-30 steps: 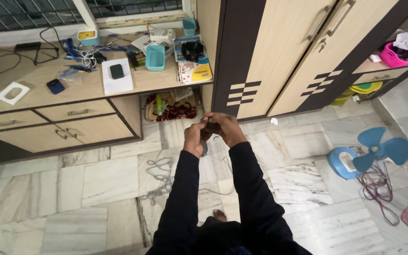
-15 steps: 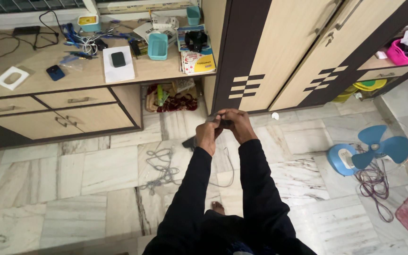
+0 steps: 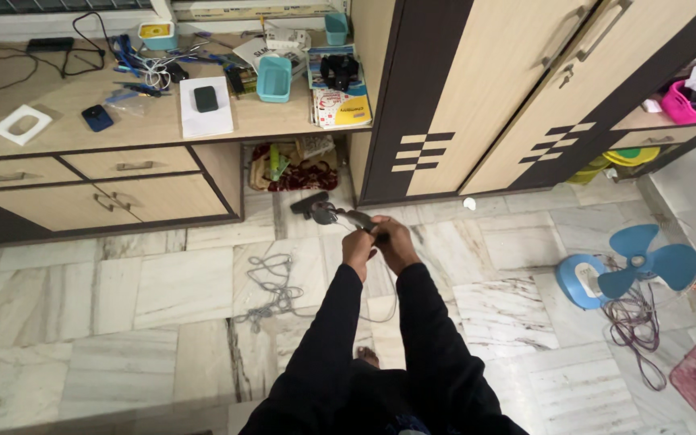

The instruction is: The person vacuums a tiled floor in a room, moving the vacuum cleaner back and forth near a cabinet and a fan. The person is barefoot and uses a handheld vacuum cleaner to clean the floor area.

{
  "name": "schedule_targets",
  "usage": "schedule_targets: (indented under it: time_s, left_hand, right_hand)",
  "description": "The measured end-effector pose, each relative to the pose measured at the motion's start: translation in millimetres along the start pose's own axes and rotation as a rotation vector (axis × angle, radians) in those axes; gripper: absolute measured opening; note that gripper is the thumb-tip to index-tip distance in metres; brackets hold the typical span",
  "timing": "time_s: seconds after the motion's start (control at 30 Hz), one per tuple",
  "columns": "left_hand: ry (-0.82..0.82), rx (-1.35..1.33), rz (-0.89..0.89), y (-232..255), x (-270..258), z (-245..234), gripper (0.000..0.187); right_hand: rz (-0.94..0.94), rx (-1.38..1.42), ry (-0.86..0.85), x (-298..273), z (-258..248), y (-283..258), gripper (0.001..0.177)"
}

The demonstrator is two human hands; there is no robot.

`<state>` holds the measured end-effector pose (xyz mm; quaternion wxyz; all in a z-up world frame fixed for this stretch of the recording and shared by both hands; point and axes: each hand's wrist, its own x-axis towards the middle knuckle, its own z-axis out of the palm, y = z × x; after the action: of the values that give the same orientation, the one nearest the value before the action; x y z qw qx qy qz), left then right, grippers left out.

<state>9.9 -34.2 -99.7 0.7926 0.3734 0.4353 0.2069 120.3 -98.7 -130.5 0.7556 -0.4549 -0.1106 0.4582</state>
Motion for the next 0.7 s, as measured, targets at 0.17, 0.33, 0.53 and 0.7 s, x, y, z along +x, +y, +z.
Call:
schedule_targets:
  time_s: [0.17,0.33,0.53,0.7]
  left_hand:
    - [0.011,0.036,-0.054,-27,22,-25,0.021]
    - [-0.014,-0.09,-0.114,-40,41,-47,0.019]
    - [-0.041,-0.118,-0.096,-41,42,-50,0.02]
    - [-0.095,-0.166,-0.12,-32,31,-44,0.026]
  right_hand:
    - [0.11,-0.019,0.095,-3,13,25,0.042]
    - [0.094,-0.041,0.143,-5,29,40,0.048]
    - [0.062,-0.163,0.185,2,28,47,0.034]
    - [0.075,-0.124,0.166,7,12,31,0.032]
